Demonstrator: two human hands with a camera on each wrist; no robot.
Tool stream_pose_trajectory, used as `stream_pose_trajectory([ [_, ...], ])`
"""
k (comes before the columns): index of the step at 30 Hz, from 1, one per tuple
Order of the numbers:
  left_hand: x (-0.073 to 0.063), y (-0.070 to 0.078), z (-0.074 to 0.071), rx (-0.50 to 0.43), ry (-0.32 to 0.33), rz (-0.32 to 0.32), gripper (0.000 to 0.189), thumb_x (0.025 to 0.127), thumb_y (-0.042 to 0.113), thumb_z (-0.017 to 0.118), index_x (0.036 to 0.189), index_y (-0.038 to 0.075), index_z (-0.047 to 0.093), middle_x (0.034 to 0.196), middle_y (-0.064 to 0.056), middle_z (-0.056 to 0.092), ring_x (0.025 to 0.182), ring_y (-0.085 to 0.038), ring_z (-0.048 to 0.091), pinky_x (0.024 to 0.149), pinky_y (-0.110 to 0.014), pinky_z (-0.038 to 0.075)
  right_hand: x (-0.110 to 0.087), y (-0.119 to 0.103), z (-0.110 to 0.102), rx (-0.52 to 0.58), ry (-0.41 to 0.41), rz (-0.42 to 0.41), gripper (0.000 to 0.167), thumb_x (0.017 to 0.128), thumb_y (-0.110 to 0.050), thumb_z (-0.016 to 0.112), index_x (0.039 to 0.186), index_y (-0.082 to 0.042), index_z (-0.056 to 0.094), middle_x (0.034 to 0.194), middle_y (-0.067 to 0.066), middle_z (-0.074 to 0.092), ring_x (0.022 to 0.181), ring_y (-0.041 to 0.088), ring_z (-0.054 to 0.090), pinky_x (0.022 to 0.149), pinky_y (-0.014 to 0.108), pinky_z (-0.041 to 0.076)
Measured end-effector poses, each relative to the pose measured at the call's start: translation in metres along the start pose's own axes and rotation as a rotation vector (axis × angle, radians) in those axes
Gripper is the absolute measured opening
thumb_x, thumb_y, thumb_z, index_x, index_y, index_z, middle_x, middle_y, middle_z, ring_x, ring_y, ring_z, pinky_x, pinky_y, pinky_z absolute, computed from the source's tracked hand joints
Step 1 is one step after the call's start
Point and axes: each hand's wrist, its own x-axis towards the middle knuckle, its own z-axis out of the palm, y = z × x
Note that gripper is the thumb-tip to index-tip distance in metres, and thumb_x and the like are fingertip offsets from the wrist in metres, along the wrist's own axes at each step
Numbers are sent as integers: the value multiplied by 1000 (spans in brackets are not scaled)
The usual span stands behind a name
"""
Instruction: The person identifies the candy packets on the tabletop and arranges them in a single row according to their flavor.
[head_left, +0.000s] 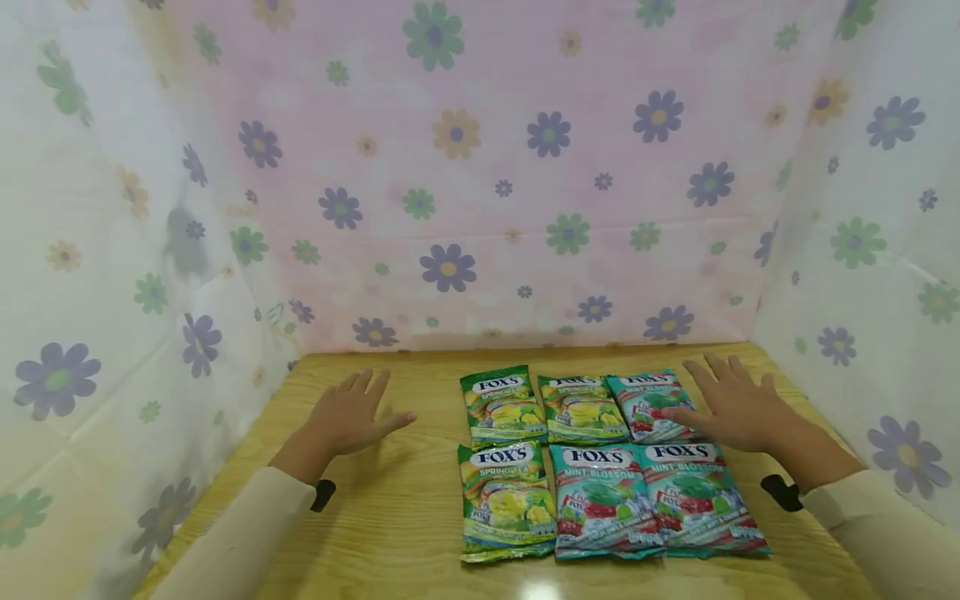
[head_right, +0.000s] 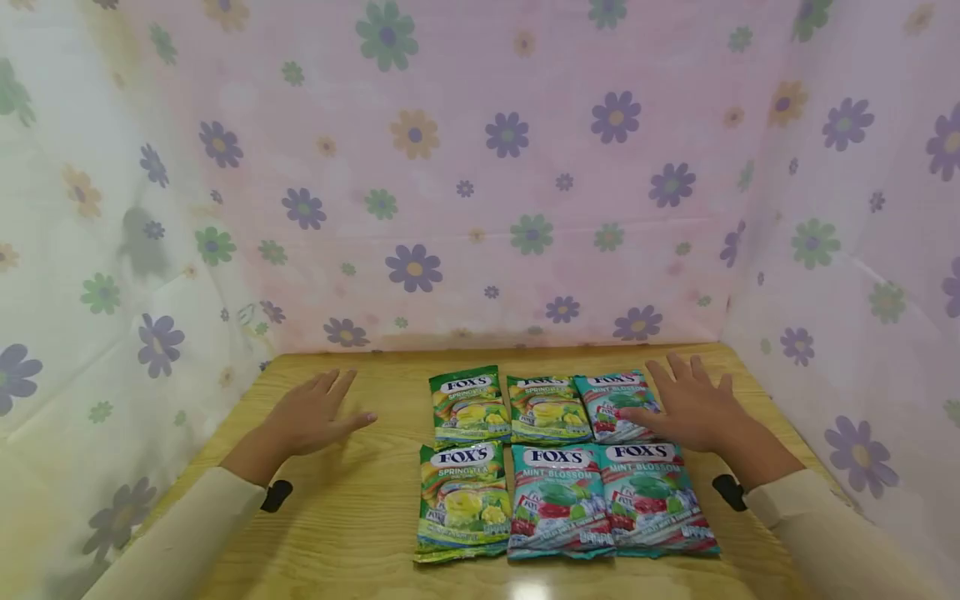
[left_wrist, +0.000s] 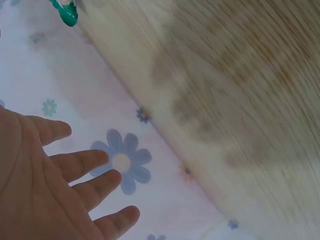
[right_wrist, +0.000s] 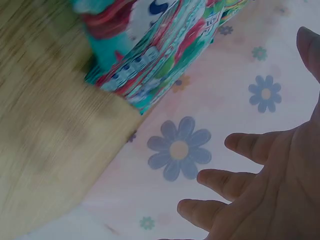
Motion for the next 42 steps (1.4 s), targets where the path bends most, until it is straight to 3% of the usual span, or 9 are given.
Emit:
stream_pose_trajectory([
  [9, 15, 23, 9, -75, -19, 4, 110, 92, 87, 37, 164, 4, 28, 164, -26, 34, 150, -47, 34, 116, -73, 29, 13, -21, 9, 46, -1, -21, 107, 91, -82, 50, 164, -7, 28, 166, 35, 17, 148, 66, 9, 101, 92, 1],
  [14, 22, 34, 13, -103, -13, 10, 112, 91, 88, 38, 163, 3, 28, 165, -25, 32, 150, -48, 34, 116, -72, 30, 19, -27, 15, 40, 14, -34, 106, 91, -83, 49, 162, -7, 31, 166, 33, 20, 149, 64, 12, 103, 91, 4],
  [18, 27, 41, 17, -135, -25, -7, 114, 89, 90, 37, 163, 4, 28, 166, -24, 32, 149, -48, 36, 115, -70, 34, 26, -32, 18, 40, 37, -70, 102, 93, -79, 51, 159, -3, 36, 162, 32, 30, 146, 60, 28, 106, 85, 21],
  [22, 32, 50, 22, -178, -30, -21, 116, 88, 91, 37, 162, 2, 32, 162, -24, 39, 146, -48, 41, 113, -67, 39, 34, -41, 22, 52, 46, -105, 92, 96, -69, 58, 154, 0, 42, 154, 32, 42, 137, 56, 44, 100, 74, 43],
  [37, 50, 82, 37, -423, -83, -35, 109, 87, 81, 57, 154, -4, 44, 159, -27, 40, 141, -44, 48, 111, -61, 44, 64, -88, 33, 186, -39, -172, 75, 102, -52, 61, 152, 2, 46, 152, 29, 46, 133, 48, 53, 102, 66, 48],
  [42, 55, 91, 40, -482, -94, -22, 108, 85, 75, 67, 151, -7, 47, 151, -27, 50, 136, -42, 52, 107, -59, 49, 77, -103, 38, 229, -58, -190, 71, 102, -48, 63, 148, 4, 51, 144, 25, 55, 119, 36, 62, 96, 57, 54],
])
